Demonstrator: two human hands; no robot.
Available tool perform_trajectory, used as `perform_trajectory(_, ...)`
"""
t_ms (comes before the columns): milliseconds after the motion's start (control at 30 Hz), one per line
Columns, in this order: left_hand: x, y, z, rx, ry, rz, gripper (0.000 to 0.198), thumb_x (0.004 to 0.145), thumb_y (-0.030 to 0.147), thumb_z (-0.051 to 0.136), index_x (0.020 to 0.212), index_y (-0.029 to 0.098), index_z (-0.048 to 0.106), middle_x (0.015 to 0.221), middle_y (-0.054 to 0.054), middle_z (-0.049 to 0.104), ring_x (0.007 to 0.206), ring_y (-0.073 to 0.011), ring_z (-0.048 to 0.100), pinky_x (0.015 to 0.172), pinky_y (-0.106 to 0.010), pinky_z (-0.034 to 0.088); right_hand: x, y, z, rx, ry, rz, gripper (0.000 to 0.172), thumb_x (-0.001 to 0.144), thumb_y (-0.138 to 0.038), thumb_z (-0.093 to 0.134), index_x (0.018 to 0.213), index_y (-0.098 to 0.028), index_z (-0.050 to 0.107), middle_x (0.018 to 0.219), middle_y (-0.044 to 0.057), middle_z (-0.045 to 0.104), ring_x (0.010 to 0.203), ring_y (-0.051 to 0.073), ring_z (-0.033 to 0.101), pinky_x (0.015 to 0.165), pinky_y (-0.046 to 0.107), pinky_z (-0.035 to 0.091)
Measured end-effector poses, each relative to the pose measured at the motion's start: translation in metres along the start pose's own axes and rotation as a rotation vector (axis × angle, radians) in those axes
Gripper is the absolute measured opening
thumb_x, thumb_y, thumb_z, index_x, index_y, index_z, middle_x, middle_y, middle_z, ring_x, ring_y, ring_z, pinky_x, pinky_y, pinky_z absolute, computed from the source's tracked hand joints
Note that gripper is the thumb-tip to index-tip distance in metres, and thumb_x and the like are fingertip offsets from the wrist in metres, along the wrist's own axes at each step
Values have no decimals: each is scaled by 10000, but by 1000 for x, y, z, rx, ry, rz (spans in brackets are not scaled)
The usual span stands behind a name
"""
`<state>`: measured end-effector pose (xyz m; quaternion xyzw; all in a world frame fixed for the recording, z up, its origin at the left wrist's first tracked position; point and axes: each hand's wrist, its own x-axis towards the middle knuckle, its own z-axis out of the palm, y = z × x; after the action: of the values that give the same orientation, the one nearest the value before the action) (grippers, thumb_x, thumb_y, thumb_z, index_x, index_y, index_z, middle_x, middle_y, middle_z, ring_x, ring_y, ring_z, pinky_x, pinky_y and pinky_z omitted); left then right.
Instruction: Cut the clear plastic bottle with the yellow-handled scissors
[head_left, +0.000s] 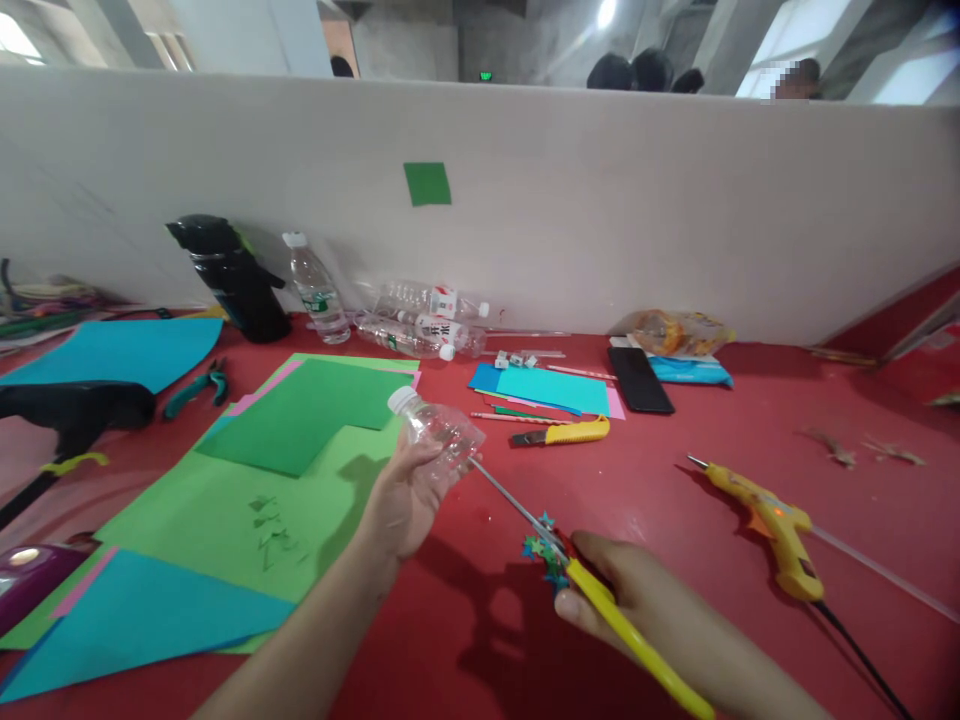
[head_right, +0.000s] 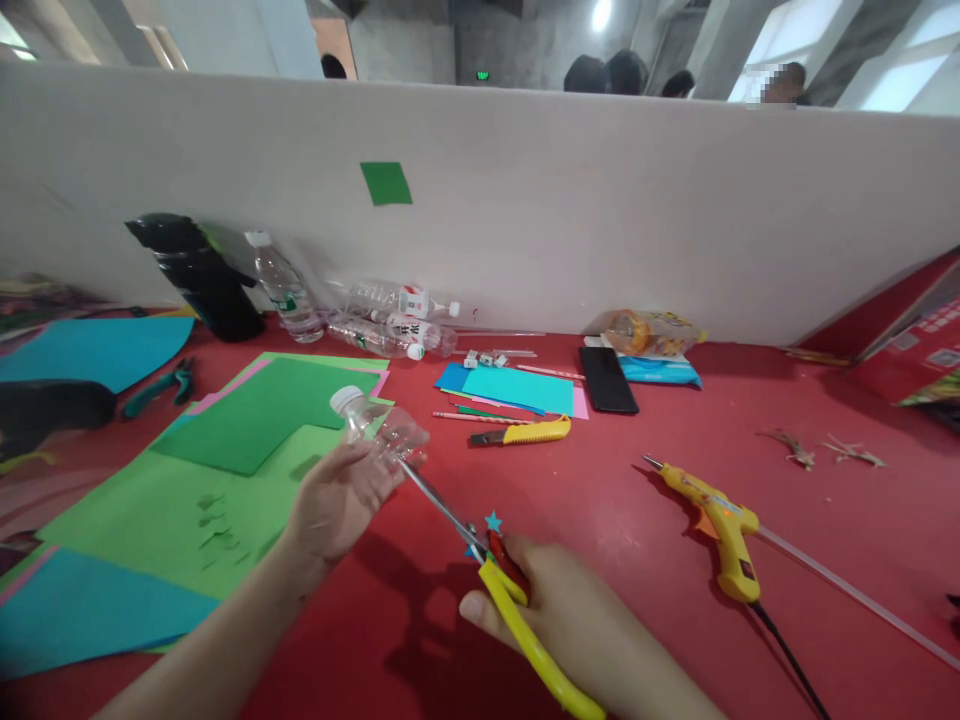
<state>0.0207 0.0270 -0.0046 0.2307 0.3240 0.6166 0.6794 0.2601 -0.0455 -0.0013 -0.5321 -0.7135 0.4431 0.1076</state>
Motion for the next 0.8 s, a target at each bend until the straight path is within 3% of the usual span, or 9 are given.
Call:
perform_trajectory(100,0,-3,0,21,-25,-3,437,765,266,678,1177,220,540,1053,-53,702,1010,-258,692,901,-419,551,1,2,1,10,18,-5,427,876,-610,565,781,-208,460,715,-32,447,631,130,351,545,237,296)
perform_trajectory(233,-1,-6,0,54,-37,-23,445,744,220,685,1166,223,545,993,-38,708,974,-243,699,890,-397,549,1,3,0,154,-15,-56,469,886,-656,528,772,-212,424,718,-43,380,630,120,321,528,228,275)
perform_trajectory(333,-2,-5,2,37,-72,-24,526,714,195,667,1221,228,532,982,-38,713,980,-258,697,928,-442,530,-1,0,-2,303,-117,-92,534,887,-729,450,740,-222,370,676,-62,314,570,98,282,485,215,248)
perform_trajectory(467,-4,-3,3,49,-83,-7,617,674,174,654,1272,229,514,986,-42,720,972,-268,700,949,-472,511,-6,-5,-4,404,-228,-9,620,819,-845,372,708,-236,341,585,-74,323,481,83,305,424,195,253)
perform_trajectory(600,-4,-6,2,95,-92,21,509,717,211,682,1207,218,545,966,-41,712,973,-260,696,899,-427,532,-7,-10,-5,425,-183,24,654,759,-894,384,726,-242,337,573,-83,328,458,79,310,416,193,258)
perform_trajectory(800,-5,-7,6,142,-40,25,383,756,275,729,1092,204,559,991,-49,701,944,-238,699,829,-389,568,-5,-9,-4,272,-106,-100,579,856,-791,414,739,-228,348,686,-60,294,588,108,258,497,237,221)
